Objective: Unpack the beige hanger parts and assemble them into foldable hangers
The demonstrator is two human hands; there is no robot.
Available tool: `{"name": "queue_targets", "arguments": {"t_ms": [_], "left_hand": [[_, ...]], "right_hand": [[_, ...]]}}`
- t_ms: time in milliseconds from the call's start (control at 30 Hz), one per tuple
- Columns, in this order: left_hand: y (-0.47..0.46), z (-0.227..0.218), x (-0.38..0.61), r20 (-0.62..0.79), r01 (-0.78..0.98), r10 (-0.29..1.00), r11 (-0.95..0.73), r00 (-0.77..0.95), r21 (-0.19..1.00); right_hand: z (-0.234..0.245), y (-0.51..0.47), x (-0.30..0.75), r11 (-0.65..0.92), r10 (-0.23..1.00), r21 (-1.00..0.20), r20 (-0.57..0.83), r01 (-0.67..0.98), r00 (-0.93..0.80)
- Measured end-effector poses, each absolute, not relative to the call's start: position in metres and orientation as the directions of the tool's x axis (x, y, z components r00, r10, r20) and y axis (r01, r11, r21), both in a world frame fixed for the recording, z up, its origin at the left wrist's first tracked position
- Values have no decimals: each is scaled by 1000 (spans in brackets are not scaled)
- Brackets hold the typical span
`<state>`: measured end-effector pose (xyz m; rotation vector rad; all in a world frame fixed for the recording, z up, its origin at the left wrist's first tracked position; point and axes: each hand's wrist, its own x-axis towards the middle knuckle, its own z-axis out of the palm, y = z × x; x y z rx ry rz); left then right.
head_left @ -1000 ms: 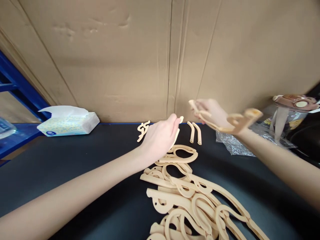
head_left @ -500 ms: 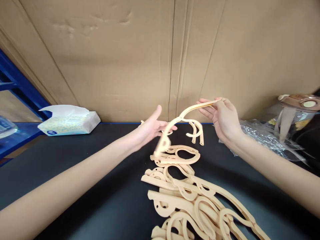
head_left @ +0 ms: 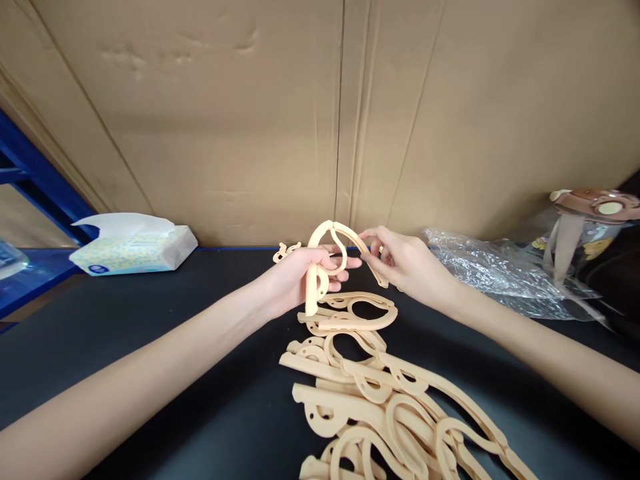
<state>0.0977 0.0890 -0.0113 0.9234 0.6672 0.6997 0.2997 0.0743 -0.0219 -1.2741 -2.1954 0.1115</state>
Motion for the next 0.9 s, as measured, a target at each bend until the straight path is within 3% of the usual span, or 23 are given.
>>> {"name": "queue_targets", "arguments": {"t_ms": [133,233,300,367,467,533,667,800,900], "left_hand": [[87,-6,95,-271,-103,570,538,776,836],[85,-5,95,-317,-6,501,542,805,840],[80,-5,99,-333,60,556,450,761,891],[73,-6,102,-287,207,689,200,666,958],[62,-5,103,-119,470,844,-169,523,866],[59,-4,102,-82,551,885,-210,458,808],[69,0,99,-1,544,941,-195,339,817],[86,1,101,-60,552,942,-141,330,822],[95,-1,106,-76,374,930,-69,360,925]], "right_hand": [[-21,68,299,483,755,-17,515,875,-407],[-23,66,295,447,771,102,461,889,-440],[-22,66,291,462,815,30,381,887,-437],[-20,70,289,467,865,-166,289,869,-410],[-17,85,302,327,945,-416,120,848,-306],[-19,100,319,183,982,-283,86,942,-165],[-38,122,352,-47,987,-115,148,992,64],[-50,125,359,-56,991,-55,121,997,63],[-43,116,347,-19,989,-22,147,1000,22]]}}
